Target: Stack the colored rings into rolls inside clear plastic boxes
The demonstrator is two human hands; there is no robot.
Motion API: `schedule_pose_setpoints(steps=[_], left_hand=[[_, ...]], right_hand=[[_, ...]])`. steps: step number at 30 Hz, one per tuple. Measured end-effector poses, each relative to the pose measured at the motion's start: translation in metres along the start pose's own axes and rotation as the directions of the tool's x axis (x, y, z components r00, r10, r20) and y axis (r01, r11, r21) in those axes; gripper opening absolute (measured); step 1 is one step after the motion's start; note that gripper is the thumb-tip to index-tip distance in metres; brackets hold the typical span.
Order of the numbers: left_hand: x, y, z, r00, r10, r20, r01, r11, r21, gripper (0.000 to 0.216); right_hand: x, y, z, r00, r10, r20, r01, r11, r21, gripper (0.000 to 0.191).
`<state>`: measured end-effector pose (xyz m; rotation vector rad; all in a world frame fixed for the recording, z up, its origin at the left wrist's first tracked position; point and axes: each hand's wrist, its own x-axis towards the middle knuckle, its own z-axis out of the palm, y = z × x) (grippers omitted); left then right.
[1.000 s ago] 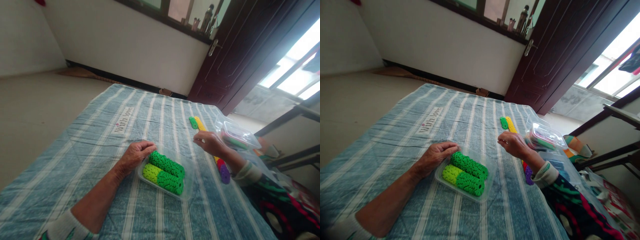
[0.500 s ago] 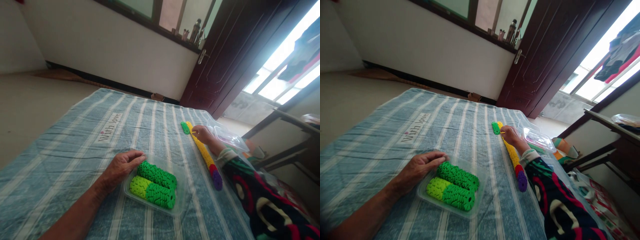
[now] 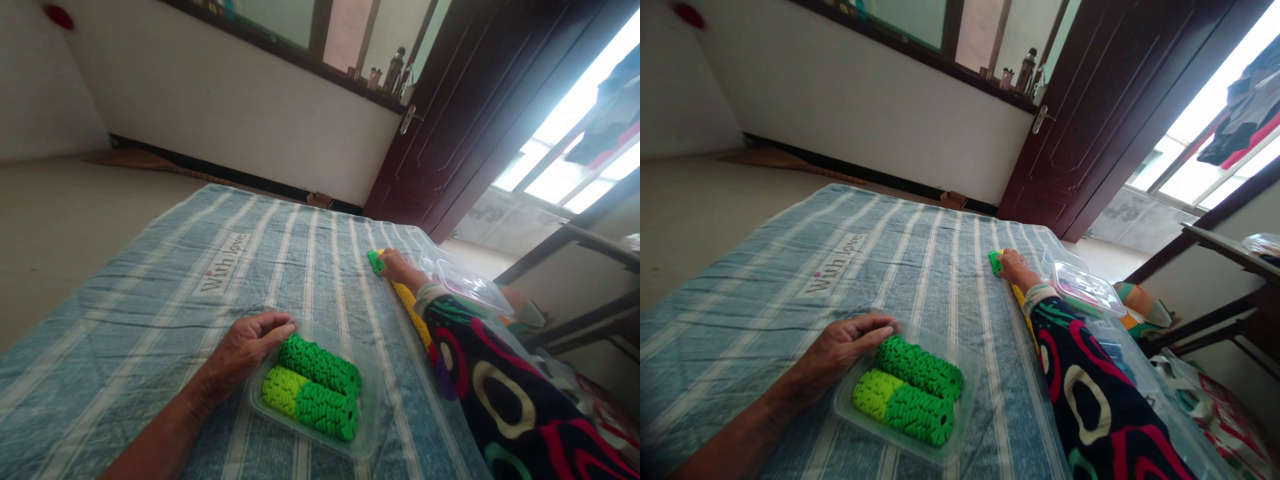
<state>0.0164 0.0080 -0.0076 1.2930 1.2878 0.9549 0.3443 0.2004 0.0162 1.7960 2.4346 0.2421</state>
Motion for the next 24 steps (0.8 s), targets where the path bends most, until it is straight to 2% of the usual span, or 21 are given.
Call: schedule_pose_setpoints(steps=[7,13,19,24], left_hand=[[0.0003,-0.0011,0.0001,1.000,0.014,0.016,-0.014,1.000,-0.024,0.033],[-0.0006,0.0001,0.0020,1.000,0.018,-0.019,-0.018,1.000,-0.022,0.032],[-0.0003,0.0001,0.0036,1.000,0.014,0.009,-0.014,0.999,-0.037,0.033],[0.0003,-0.0012,0.0036,1.000,0.019,0.002,-0.019,0.999,-0.029,0.032]], right_hand=[[0.0048,0.0015,0.0018,1.000,-0.010,0.015,0.010,1.000,-0.018,0.033],[0.0039,0.0014,-0.0010,1.000,-0.001,0.008,0.001,1.000,-0.009,0.036],[0.0034,0.0012,0.0003,1.000,0.013,0.001,-0.013,1.000,0.001,0.035],[-0.0024,-0.0046,-0.0036,1.000,0.021,-0.014,-0.021,1.000,0.010,0.028]])
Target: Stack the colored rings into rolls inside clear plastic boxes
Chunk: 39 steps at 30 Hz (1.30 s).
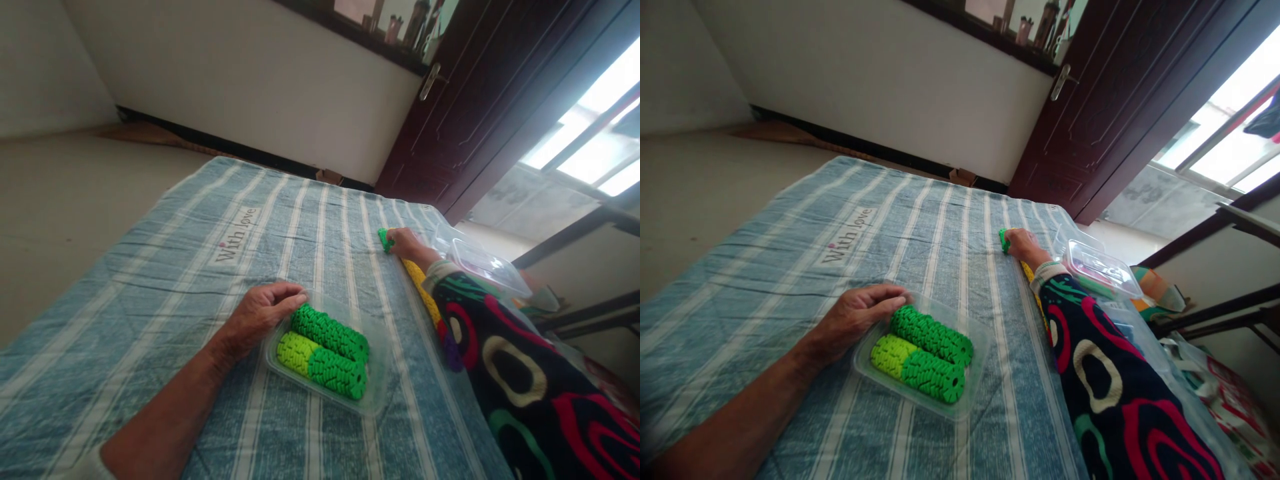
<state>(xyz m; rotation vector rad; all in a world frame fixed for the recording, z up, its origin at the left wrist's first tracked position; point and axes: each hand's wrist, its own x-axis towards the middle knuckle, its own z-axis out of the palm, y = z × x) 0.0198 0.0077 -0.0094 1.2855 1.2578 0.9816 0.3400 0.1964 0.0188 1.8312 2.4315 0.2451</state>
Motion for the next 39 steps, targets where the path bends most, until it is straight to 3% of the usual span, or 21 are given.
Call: schedule_pose_setpoints(steps=[6,9,11,14,17,21,29,39], left_hand=[[0.000,0.001,0.000,1.000,0.002,0.005,-0.002,1.000,-0.009,0.032],[-0.001,0.002,0.001,1.000,-0.010,-0.001,0.010,1.000,-0.019,0.034],[-0.001,0.004,0.002,1.000,-0.010,-0.005,0.010,1.000,-0.006,0.033],[-0.001,0.004,0.002,1.000,0.000,-0.009,0.000,1.000,0.007,0.032],[0.000,0.002,0.002,1.000,0.011,-0.016,-0.011,1.000,-0.003,0.030],[0.000,0.001,0.003,0.999,0.020,-0.025,-0.020,1.000,0.003,0.032],[-0.002,0.003,0.004,0.999,0.022,-0.033,-0.022,1.000,0.019,0.037],[-0.003,0.005,0.005,0.999,0.014,-0.042,-0.014,1.000,-0.006,0.034]], right_hand=[[-0.020,-0.018,-0.033,0.995,-0.096,-0.032,0.097,0.995,0.025,0.013],[-0.044,-0.036,-0.058,0.974,-0.219,-0.052,0.222,0.973,0.070,0.008],[-0.067,-0.052,-0.071,0.912,-0.406,-0.062,0.411,0.894,0.178,0.006],[-0.106,-0.077,-0.083,0.751,-0.660,-0.038,0.634,0.703,0.324,0.007],[-0.136,-0.097,-0.085,0.638,-0.770,0.005,0.735,0.611,0.294,0.012],[-0.155,-0.115,-0.080,0.570,-0.816,0.091,0.803,0.578,0.145,0.018],[-0.165,-0.126,-0.070,0.556,-0.824,0.109,0.828,0.560,0.009,0.016],[-0.167,-0.114,-0.074,0.614,-0.785,0.085,0.785,0.618,0.044,0.016]])
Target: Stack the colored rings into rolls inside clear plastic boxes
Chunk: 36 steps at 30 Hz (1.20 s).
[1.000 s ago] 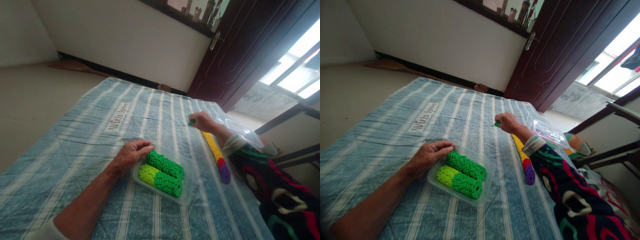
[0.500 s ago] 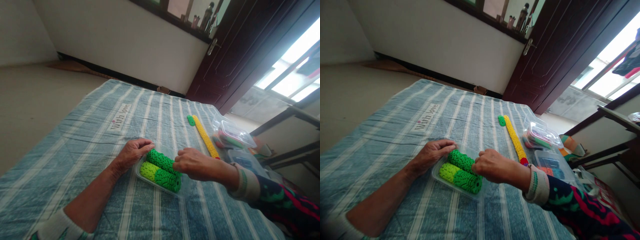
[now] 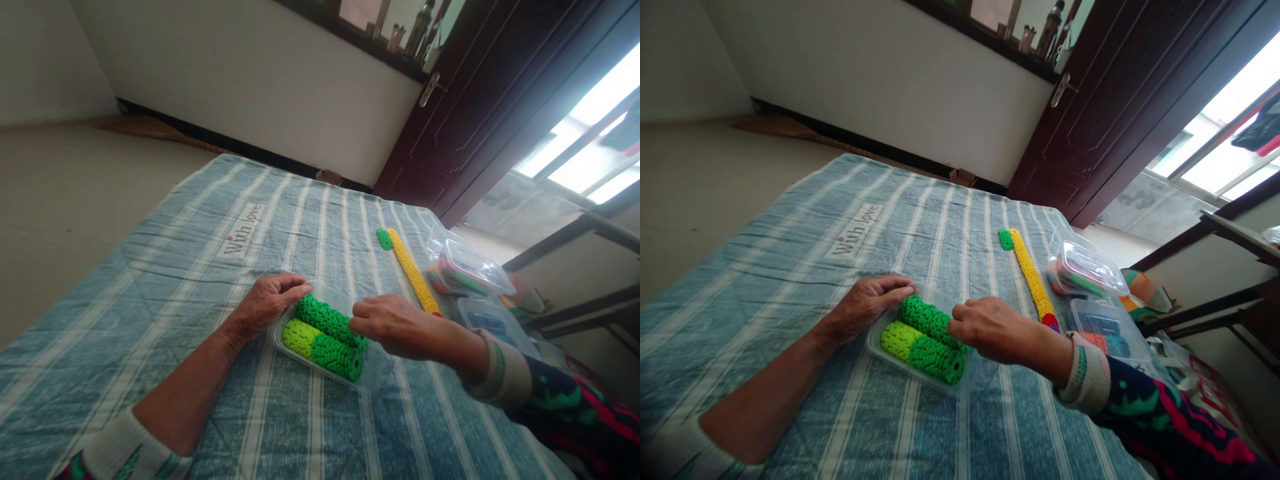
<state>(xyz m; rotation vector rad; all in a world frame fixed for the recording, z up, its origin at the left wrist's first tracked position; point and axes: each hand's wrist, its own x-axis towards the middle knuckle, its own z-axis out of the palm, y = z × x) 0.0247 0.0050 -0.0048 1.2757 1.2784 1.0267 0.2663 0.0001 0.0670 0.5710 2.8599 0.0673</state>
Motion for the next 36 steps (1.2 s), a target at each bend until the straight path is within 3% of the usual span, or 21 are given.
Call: schedule_pose_setpoints(steps=[8,18,36], left_hand=[[0.001,0.000,-0.001,1.000,-0.011,0.028,0.012,1.000,-0.018,0.032],[0.001,-0.002,-0.001,1.000,0.002,0.031,-0.001,0.999,-0.048,0.030],[0.004,-0.008,-0.001,1.000,0.014,0.027,-0.013,0.999,-0.047,0.036]], right_hand=[[-0.008,0.001,0.007,0.996,0.046,-0.073,-0.049,0.998,-0.036,0.016],[0.011,-0.008,0.014,0.996,0.064,0.063,-0.054,0.986,-0.155,0.014],[0.009,-0.003,0.022,0.996,0.085,0.041,-0.081,0.992,-0.094,0.012]])
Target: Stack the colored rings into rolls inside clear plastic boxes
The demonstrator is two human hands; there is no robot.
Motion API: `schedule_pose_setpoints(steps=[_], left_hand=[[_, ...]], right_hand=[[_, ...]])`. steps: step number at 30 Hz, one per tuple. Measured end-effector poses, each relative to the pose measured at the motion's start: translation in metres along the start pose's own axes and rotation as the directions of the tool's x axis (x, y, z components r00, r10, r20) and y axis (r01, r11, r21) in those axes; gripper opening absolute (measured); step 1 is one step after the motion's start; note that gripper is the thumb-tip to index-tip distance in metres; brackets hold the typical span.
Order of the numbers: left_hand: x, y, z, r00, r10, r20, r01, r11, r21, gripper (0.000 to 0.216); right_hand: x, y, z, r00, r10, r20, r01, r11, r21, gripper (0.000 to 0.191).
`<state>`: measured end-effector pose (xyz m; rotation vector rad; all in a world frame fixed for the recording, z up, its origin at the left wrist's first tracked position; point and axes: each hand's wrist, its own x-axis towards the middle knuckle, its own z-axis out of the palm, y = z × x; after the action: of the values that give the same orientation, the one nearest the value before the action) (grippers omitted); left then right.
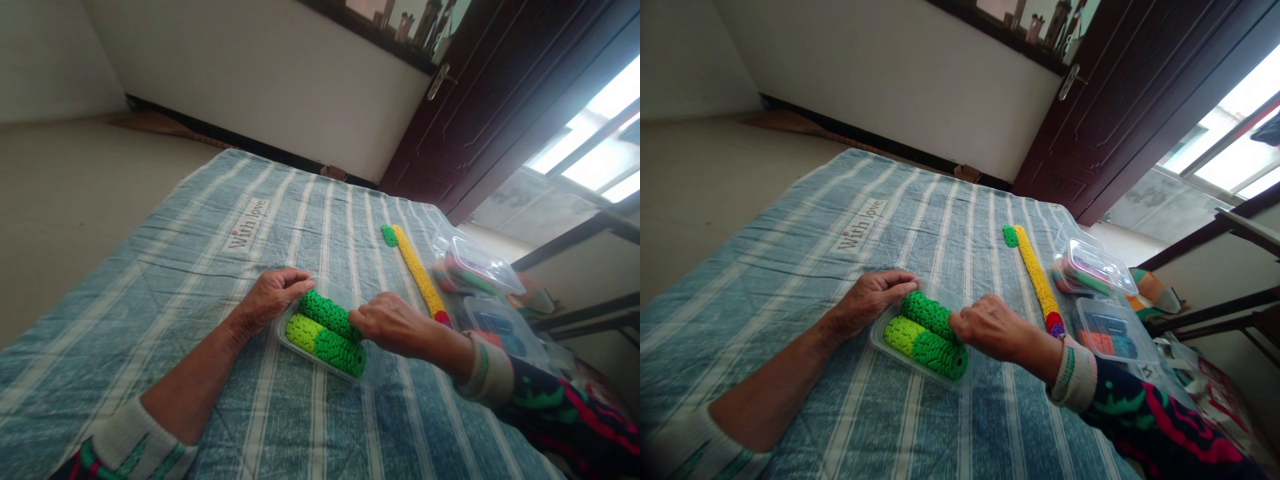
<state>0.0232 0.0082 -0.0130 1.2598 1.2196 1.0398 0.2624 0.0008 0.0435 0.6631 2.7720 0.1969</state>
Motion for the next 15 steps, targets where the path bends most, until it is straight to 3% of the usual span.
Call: schedule_pose_setpoints(steps=[15], left_hand=[[-0.0004,-0.0005,0.0005,1.000,-0.004,-0.008,0.004,1.000,0.024,0.038]], right_hand=[[0.0082,-0.0019,-0.0023,0.998,0.037,-0.057,-0.034,0.998,0.054,0.012]])
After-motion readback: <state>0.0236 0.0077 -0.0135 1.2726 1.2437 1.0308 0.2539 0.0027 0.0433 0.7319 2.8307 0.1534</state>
